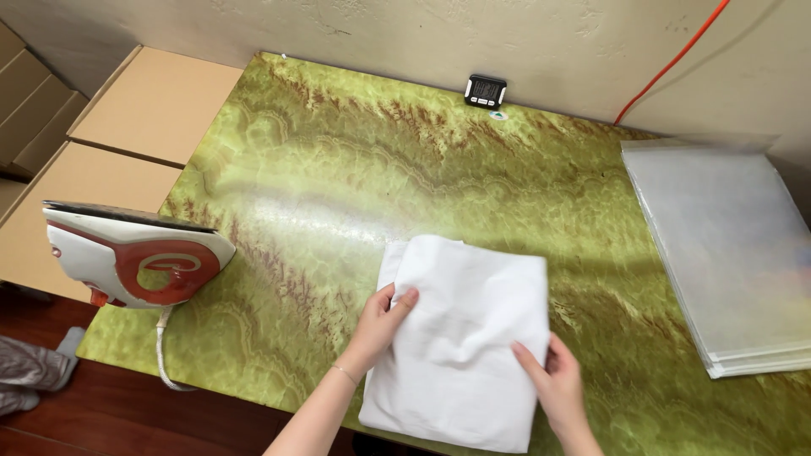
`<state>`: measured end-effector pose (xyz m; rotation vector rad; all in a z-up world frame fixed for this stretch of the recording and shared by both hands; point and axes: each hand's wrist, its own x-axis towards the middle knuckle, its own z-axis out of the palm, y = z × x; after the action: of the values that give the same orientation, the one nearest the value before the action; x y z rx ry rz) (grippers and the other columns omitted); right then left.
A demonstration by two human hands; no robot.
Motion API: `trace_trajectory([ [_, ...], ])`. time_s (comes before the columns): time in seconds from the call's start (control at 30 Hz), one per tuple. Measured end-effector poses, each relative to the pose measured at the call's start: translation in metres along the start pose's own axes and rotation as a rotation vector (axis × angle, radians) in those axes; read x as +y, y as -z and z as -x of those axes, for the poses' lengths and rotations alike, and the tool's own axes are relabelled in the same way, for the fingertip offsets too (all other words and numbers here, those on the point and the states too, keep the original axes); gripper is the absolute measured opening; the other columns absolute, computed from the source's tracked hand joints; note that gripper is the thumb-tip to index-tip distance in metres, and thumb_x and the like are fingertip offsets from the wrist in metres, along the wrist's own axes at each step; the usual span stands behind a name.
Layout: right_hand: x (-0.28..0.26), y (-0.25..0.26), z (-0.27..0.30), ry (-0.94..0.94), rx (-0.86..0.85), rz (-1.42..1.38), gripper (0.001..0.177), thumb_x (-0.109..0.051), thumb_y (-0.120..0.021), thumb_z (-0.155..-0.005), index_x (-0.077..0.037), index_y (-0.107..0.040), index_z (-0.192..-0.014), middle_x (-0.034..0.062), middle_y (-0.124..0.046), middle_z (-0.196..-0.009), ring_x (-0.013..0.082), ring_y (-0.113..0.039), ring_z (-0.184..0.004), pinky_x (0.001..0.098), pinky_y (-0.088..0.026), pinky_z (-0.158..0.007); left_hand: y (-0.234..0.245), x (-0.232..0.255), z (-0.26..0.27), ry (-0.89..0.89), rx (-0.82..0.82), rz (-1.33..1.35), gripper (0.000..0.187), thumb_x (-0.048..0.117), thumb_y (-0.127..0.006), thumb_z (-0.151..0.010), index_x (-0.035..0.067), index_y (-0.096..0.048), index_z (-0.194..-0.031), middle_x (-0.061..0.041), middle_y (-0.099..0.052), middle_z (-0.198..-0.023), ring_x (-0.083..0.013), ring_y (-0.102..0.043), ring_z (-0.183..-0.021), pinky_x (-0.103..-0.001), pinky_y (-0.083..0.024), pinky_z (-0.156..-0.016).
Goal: Ironing a white long-sleeved shirt, folding it neatly, placing it in a clear plastic bag, and then into a cardboard shipping box.
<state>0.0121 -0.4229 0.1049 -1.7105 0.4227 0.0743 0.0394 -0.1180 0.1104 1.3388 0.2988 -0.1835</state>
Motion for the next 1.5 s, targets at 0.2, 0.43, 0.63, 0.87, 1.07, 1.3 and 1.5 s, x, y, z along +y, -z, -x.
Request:
trace_trajectory([
  [0.2, 0.020, 0.019, -0.006, -0.219, -0.060, 0.057, 0.033, -0.007, -0.078, -0.091, 0.005, -0.075, -0.121, 0.0216, -0.082, -0.121, 0.0344, -0.077, -0.110, 0.0464, -0.064, -0.099, 0.022, -0.057, -0.043, 0.291, 0.065, -0.431, 0.055, 0.048, -0.062, -0.108, 0.020, -0.031, -0.073, 0.007, -0.030, -0.066, -0.0118, -0.031, -0.061, -0.031, -0.023, -0.063],
  [0.43, -0.033, -0.029, -0.001, -0.581, -0.009, 0.058, 0.069, -0.025, -0.075, -0.094, -0.005, -0.048, -0.155, 0.0266, -0.078, -0.134, 0.0364, -0.075, -0.112, 0.0488, -0.059, -0.098, 0.010, -0.031, -0.027, 0.301, 0.164, -0.510, 0.036, 0.048, -0.059, -0.101, 0.014, -0.059, -0.091, -0.003, -0.068, -0.092, -0.0202, -0.062, -0.087, -0.034, -0.046, -0.080],
  [0.63, -0.041, -0.034, 0.000, -0.435, -0.020, -0.018, 0.053, -0.012, -0.080, -0.086, 0.004, -0.066, -0.135, 0.0239, -0.080, -0.131, 0.0354, -0.077, -0.109, 0.0487, -0.063, -0.094, 0.001, 0.035, 0.008, 0.310, -0.024, -0.095, 0.048, 0.027, -0.076, -0.090, 0.016, -0.066, -0.136, -0.004, -0.080, -0.134, -0.0167, -0.076, -0.118, -0.033, -0.063, -0.099],
  [0.87, -0.017, -0.049, -0.036, -0.336, -0.101, -0.157, 0.071, -0.053, -0.034, -0.110, 0.002, -0.071, -0.136, 0.0216, -0.077, -0.126, 0.0336, -0.071, -0.110, 0.0437, -0.055, -0.090, 0.042, 0.035, 0.034, 0.462, 0.150, 0.275, 0.078, 0.014, -0.075, -0.074, 0.004, -0.058, -0.150, -0.016, -0.071, -0.144, -0.0331, -0.066, -0.129, -0.048, -0.053, -0.111],
  [1.07, 0.031, -0.073, -0.078, 0.094, 0.044, 0.393, 0.031, -0.024, -0.075, -0.094, -0.009, -0.079, -0.119, 0.0058, -0.079, -0.110, 0.0213, -0.074, -0.095, 0.0344, -0.059, -0.086, 0.043, 0.024, 0.045, 0.468, 0.280, 0.357, 0.073, 0.010, -0.069, -0.077, 0.006, -0.059, -0.149, -0.014, -0.069, -0.145, -0.0318, -0.062, -0.129, -0.044, -0.047, -0.110],
  [1.3, 0.063, -0.081, -0.117, -0.129, -0.076, 0.743, 0.051, -0.051, -0.087, -0.075, -0.019, -0.073, -0.112, -0.0058, -0.068, -0.086, 0.0184, -0.070, -0.090, 0.0356, -0.052, -0.084, 0.038, 0.028, 0.055, 0.442, 0.309, 0.402, 0.068, 0.012, -0.068, -0.080, 0.009, -0.062, -0.148, -0.013, -0.072, -0.142, -0.0303, -0.066, -0.125, -0.042, -0.051, -0.106],
  [1.5, 0.004, -0.075, -0.081, -0.178, -0.268, 0.500, 0.021, -0.032, -0.079, -0.089, -0.011, -0.084, -0.087, -0.0049, -0.080, -0.083, 0.0087, -0.056, -0.078, 0.0295, -0.040, -0.069, 0.031, 0.032, 0.055, 0.441, 0.276, 0.407, 0.075, 0.017, -0.080, -0.072, 0.006, -0.062, -0.145, -0.017, -0.074, -0.138, -0.0342, -0.069, -0.123, -0.049, -0.056, -0.106],
])
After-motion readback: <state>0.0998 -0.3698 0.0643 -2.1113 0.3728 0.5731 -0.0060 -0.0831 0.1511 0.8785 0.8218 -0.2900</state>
